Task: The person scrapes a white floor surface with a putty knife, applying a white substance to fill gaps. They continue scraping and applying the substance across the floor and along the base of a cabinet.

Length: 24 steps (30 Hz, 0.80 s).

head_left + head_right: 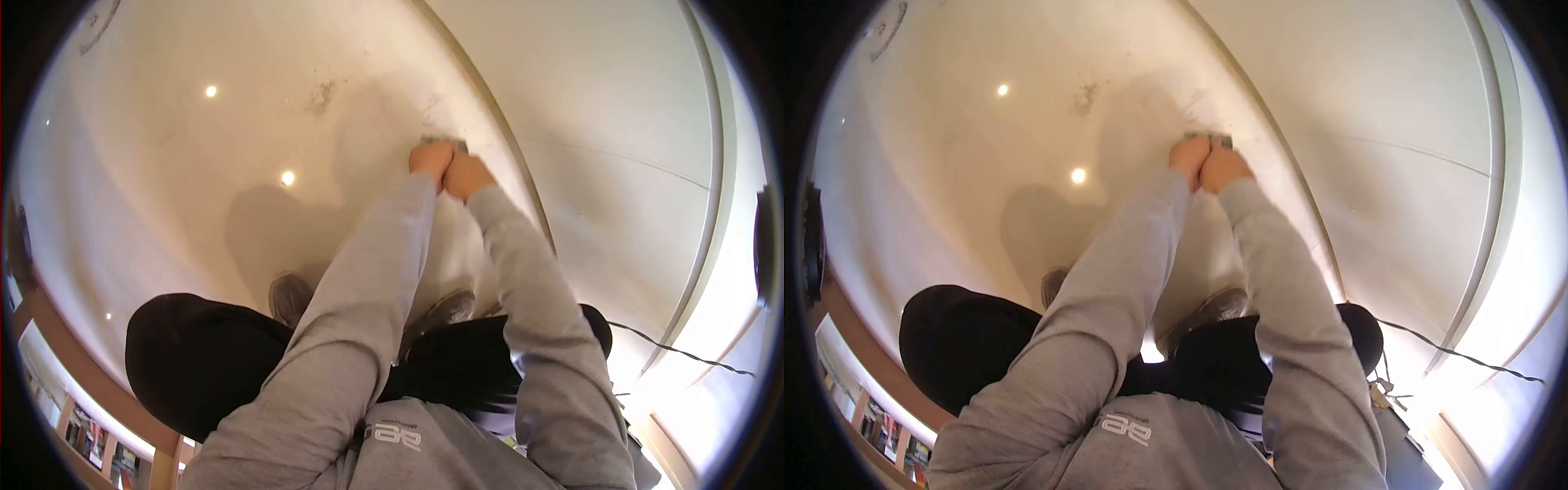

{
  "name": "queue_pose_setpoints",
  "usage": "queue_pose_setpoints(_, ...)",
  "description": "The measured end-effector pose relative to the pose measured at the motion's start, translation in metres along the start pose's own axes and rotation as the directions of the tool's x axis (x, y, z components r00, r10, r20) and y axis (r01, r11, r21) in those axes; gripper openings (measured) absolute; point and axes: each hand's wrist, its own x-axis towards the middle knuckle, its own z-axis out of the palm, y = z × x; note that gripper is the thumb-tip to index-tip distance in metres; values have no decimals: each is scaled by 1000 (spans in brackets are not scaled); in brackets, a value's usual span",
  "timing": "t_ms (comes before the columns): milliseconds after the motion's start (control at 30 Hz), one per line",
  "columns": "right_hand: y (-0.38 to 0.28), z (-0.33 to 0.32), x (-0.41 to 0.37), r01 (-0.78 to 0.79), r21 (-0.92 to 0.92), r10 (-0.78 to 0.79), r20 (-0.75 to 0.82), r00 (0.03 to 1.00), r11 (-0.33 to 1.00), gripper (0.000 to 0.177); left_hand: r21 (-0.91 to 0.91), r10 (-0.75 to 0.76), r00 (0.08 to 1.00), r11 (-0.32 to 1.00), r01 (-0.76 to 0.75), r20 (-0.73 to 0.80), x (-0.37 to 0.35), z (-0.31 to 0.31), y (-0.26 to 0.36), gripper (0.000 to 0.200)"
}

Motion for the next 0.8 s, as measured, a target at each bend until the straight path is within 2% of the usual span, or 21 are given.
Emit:
queue_pose_setpoints(67,-9,16,-19,-62,48,63,-26,998,997,68,298,137,966,952,-68,-219,7,-11,-29,30)
queue_pose_setpoints(100,-9,16,-15,-60,46,60,-17,998,997,68,296,130,965,953,-59,-226,22,-19,-36,30)
queue_pose_setpoints(133,-7,15,-8,-29,60,32,-40,999,998,69,532,262,960,830,-170,-102,42,-27,-39,32)
queue_pose_setpoints(200,-9,0,-4,-22,142,29,-41,999,990,71,168,82,997,983,-79,-9,51,-19,-31,38)
queue_pose_setpoints(233,-10,3,-3,-16,139,22,-45,999,990,71,165,88,996,983,-85,-12,50,-18,-30,38)
queue_pose_setpoints(300,-14,5,-2,-45,145,55,-68,996,988,71,298,123,987,951,-88,-101,47,-16,-24,44)
queue_pose_setpoints(333,-19,2,-15,-93,128,96,-10,995,987,71,344,139,982,935,-88,-127,43,-14,-20,46)
queue_pose_setpoints(433,-18,15,-24,-98,115,97,11,995,989,70,554,172,963,832,-29,-208,12,-21,-25,47)
queue_pose_setpoints(467,-20,9,-23,-100,129,101,3,995,987,69,555,161,965,832,-19,-207,13,-19,-20,47)
queue_pose_setpoints(533,-15,3,-13,-103,150,104,3,995,983,69,230,38,996,973,-17,-86,20,-15,-4,52)
queue_pose_setpoints(633,-10,-3,2,-75,108,84,-83,993,991,66,117,67,985,992,-48,-159,44,-6,-12,49)
queue_pose_setpoints(667,-8,-3,-7,-87,131,99,-88,991,988,66,119,72,987,991,-55,-143,37,-2,-15,49)
queue_pose_setpoints(733,5,10,-19,-100,185,122,-109,987,978,65,363,213,954,923,-126,-211,17,1,-30,44)
queue_pose_setpoints(767,15,19,-32,-110,182,131,-109,985,977,65,360,208,957,924,-125,-202,11,3,-45,44)
queue_pose_setpoints(800,25,28,-45,-152,264,189,-121,974,952,65,374,134,982,924,-75,-133,5,8,-60,42)
